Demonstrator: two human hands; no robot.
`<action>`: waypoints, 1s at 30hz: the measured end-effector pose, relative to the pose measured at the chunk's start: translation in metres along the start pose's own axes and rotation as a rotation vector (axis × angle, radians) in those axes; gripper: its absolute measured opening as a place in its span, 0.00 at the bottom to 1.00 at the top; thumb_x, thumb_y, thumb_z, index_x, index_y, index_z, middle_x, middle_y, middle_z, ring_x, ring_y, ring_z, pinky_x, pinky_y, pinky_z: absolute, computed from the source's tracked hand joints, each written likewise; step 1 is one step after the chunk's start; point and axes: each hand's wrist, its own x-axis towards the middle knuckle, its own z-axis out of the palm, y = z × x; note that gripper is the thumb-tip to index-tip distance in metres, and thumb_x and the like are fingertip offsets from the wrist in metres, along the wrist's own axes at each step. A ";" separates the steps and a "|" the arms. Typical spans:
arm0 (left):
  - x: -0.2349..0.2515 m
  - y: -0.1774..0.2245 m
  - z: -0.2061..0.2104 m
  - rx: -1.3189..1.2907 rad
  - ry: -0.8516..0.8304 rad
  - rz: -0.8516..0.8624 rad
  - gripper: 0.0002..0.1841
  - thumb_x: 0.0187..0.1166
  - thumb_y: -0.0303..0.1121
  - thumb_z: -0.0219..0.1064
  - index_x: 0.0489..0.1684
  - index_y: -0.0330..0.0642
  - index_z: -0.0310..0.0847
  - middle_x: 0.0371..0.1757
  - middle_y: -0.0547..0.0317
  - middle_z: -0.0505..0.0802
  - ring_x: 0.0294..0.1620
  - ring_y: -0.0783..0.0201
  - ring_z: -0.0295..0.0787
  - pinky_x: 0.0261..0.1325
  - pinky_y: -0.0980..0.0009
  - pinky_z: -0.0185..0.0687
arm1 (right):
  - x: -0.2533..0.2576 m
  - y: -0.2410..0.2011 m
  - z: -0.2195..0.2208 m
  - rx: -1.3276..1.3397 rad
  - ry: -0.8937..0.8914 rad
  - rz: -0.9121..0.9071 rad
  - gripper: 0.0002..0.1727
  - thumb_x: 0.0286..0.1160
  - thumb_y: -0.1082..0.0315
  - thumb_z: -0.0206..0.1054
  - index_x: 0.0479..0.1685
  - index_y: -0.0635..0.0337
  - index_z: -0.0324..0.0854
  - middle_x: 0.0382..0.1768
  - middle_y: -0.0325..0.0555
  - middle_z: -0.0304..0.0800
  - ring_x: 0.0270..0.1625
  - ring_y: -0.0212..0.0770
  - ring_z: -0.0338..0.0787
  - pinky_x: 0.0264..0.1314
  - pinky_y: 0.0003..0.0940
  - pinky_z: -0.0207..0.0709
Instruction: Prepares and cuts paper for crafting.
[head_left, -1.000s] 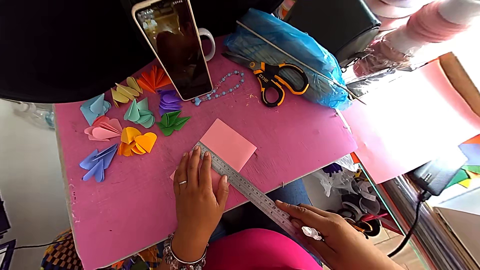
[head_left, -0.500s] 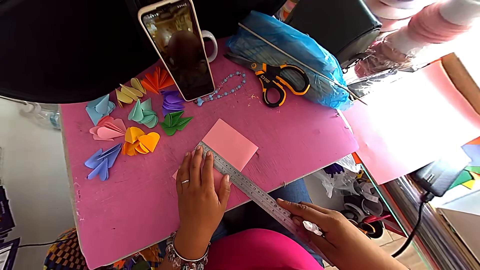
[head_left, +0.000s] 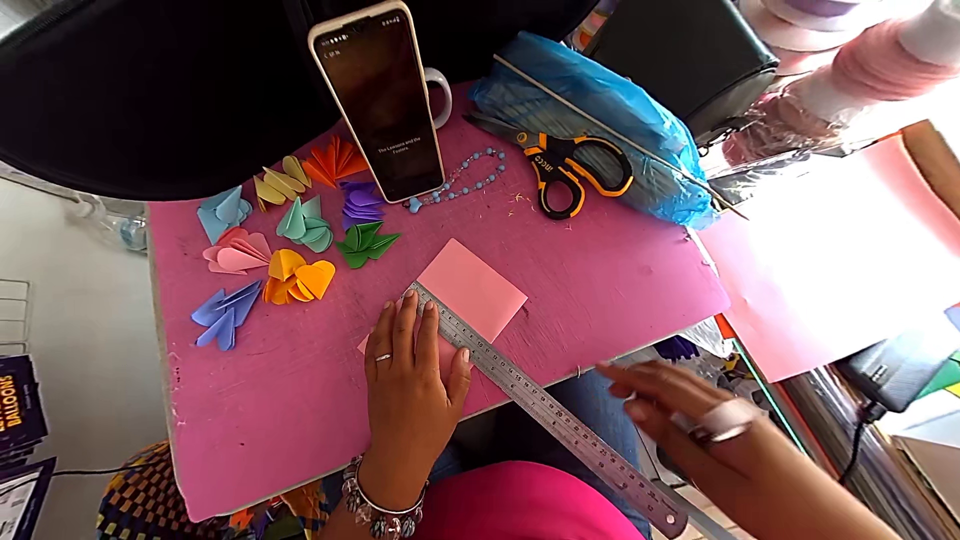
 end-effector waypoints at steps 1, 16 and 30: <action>0.000 0.000 0.000 -0.003 0.001 -0.002 0.35 0.85 0.58 0.48 0.77 0.40 0.79 0.80 0.39 0.81 0.83 0.33 0.70 0.81 0.40 0.63 | 0.011 -0.005 -0.005 0.060 0.048 -0.018 0.22 0.92 0.47 0.52 0.61 0.53 0.84 0.40 0.34 0.84 0.37 0.20 0.81 0.39 0.15 0.76; 0.012 0.007 -0.017 0.052 -0.095 -0.014 0.41 0.76 0.67 0.57 0.71 0.39 0.84 0.77 0.42 0.84 0.78 0.34 0.77 0.75 0.39 0.72 | 0.202 -0.049 0.090 0.593 0.038 -0.137 0.11 0.79 0.69 0.72 0.31 0.61 0.75 0.26 0.43 0.88 0.24 0.32 0.90 0.29 0.26 0.88; 0.013 0.009 -0.016 0.047 -0.081 -0.032 0.39 0.73 0.65 0.62 0.70 0.39 0.85 0.77 0.44 0.84 0.78 0.36 0.79 0.73 0.41 0.74 | 0.203 -0.038 0.103 0.456 0.156 -0.146 0.16 0.73 0.76 0.70 0.23 0.55 0.67 0.15 0.33 0.76 0.14 0.25 0.78 0.19 0.20 0.78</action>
